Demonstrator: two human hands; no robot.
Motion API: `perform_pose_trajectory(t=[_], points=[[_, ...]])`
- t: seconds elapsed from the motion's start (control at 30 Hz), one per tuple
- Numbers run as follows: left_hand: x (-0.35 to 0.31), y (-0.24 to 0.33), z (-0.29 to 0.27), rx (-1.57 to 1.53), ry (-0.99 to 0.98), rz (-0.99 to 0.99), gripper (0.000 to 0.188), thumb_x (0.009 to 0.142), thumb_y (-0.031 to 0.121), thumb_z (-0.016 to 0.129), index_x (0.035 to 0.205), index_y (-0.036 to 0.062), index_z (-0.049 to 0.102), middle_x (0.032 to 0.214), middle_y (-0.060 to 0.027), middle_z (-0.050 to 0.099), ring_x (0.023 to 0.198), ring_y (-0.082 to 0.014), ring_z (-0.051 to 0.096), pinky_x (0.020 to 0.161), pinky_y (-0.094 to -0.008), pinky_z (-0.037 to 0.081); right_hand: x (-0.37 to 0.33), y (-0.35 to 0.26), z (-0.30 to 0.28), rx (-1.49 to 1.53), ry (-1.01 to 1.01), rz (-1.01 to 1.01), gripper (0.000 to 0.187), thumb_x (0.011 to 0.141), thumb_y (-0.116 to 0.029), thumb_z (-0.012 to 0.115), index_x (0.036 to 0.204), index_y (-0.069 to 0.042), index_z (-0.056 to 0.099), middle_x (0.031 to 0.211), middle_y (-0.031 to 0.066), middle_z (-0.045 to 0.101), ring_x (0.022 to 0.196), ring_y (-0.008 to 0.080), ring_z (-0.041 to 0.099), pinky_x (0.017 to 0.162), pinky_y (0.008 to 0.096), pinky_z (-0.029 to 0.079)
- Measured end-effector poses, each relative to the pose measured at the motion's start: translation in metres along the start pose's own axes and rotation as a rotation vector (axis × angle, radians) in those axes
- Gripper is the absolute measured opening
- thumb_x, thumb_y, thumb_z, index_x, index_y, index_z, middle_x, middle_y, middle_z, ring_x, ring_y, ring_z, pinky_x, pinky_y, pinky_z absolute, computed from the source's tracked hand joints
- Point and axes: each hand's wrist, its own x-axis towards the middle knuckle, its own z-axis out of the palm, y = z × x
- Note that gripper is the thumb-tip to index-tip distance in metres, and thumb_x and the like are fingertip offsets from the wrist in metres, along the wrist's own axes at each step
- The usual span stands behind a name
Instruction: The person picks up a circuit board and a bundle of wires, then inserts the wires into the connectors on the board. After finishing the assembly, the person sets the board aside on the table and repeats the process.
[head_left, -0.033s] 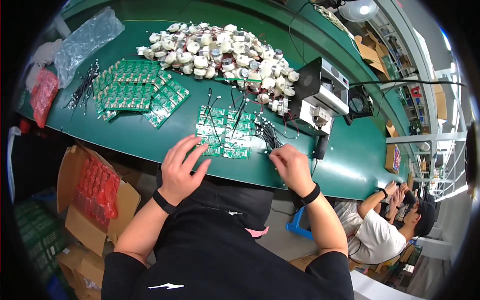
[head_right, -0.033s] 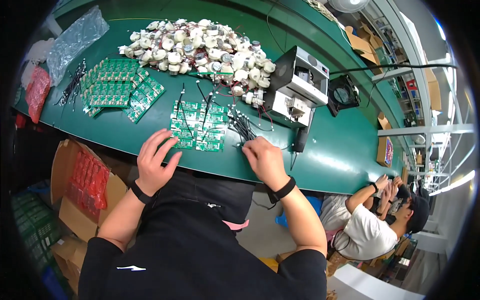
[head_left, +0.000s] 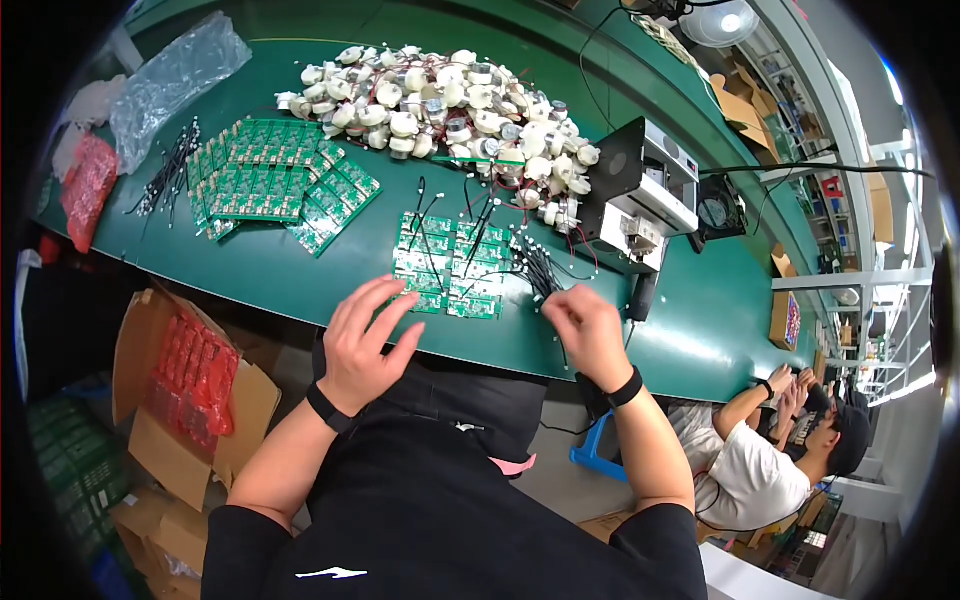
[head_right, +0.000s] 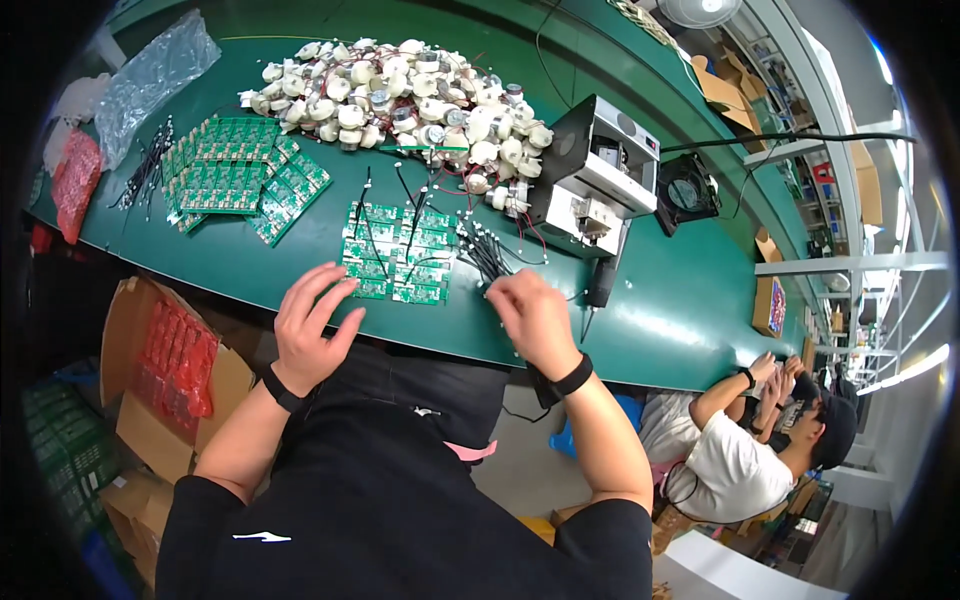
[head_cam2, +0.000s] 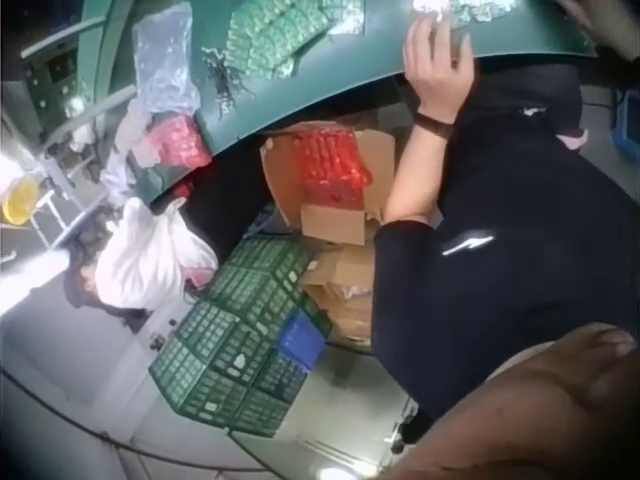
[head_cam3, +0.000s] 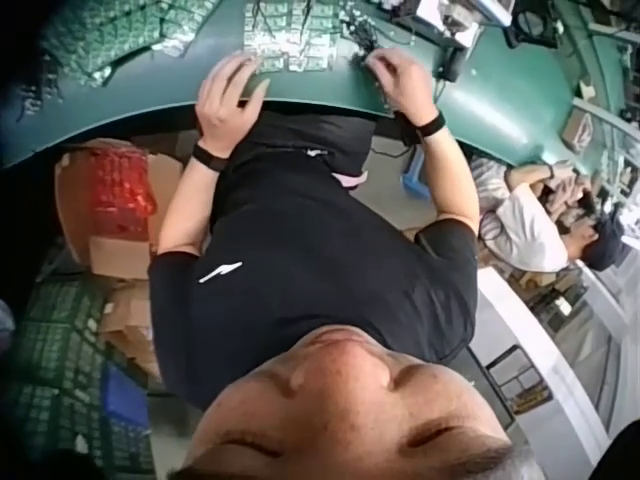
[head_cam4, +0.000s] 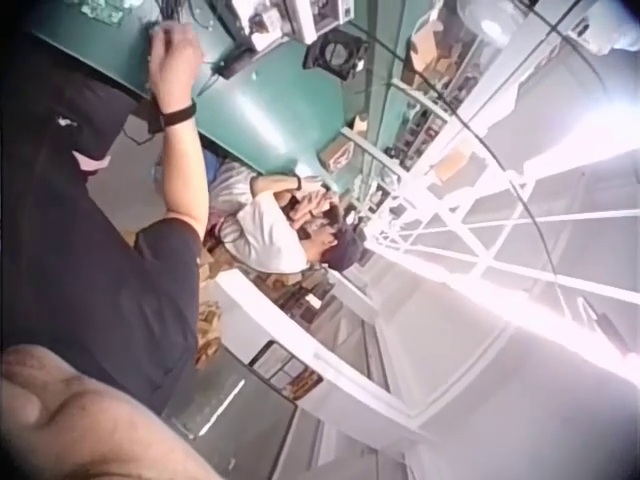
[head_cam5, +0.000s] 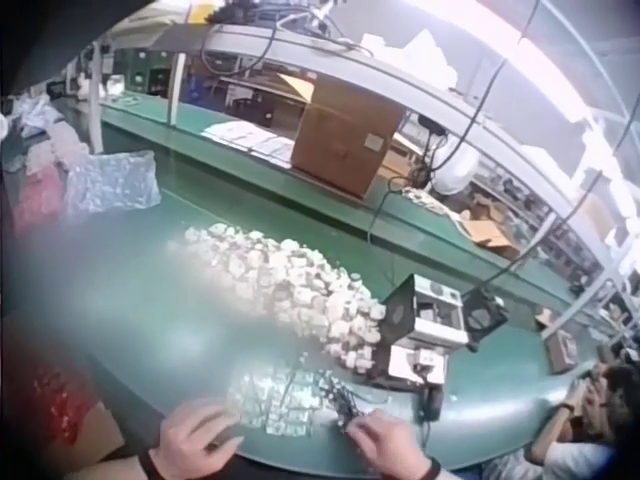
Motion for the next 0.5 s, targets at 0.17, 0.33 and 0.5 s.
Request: perform_pose_trajectory(t=[0.17,0.33,0.5], points=[[0.001,0.029,0.004,-0.503,-0.223,-0.384,0.029,0.091,0.004,0.079,0.119,0.0041,0.076,0.121,-0.0112,0.076,0.108,-0.0243,0.076,0.091,-0.0345,0.058,0.030,0.005,0.000,0.782,0.194,0.444,0.014,0.105,-0.018,0.071,0.106,-0.004,0.072,0.079,-0.0022,0.058,0.065,0.0101,0.050,0.059,0.0280,0.041],[0.006,0.041,0.036,-0.806,-0.343,-0.480,0.027,0.101,0.008,0.073,0.127,-0.0004,0.072,0.120,-0.0113,0.077,0.103,-0.0197,0.076,0.091,-0.0312,0.059,0.042,-0.003,0.018,1.166,0.472,0.409,0.015,0.111,-0.019,0.065,0.115,-0.005,0.068,0.080,-0.0040,0.054,0.066,0.0084,0.045,0.059,0.0270,0.037],[0.018,0.049,0.046,-1.394,-0.541,-0.956,0.029,0.108,0.013,0.066,0.133,-0.0019,0.068,0.119,-0.0120,0.078,0.104,-0.0171,0.075,0.089,-0.0295,0.059,0.043,-0.041,0.027,1.385,0.453,0.349,0.013,0.112,-0.019,0.062,0.113,-0.006,0.064,0.084,-0.0036,0.052,0.074,0.0093,0.048,0.064,0.0262,0.039]])
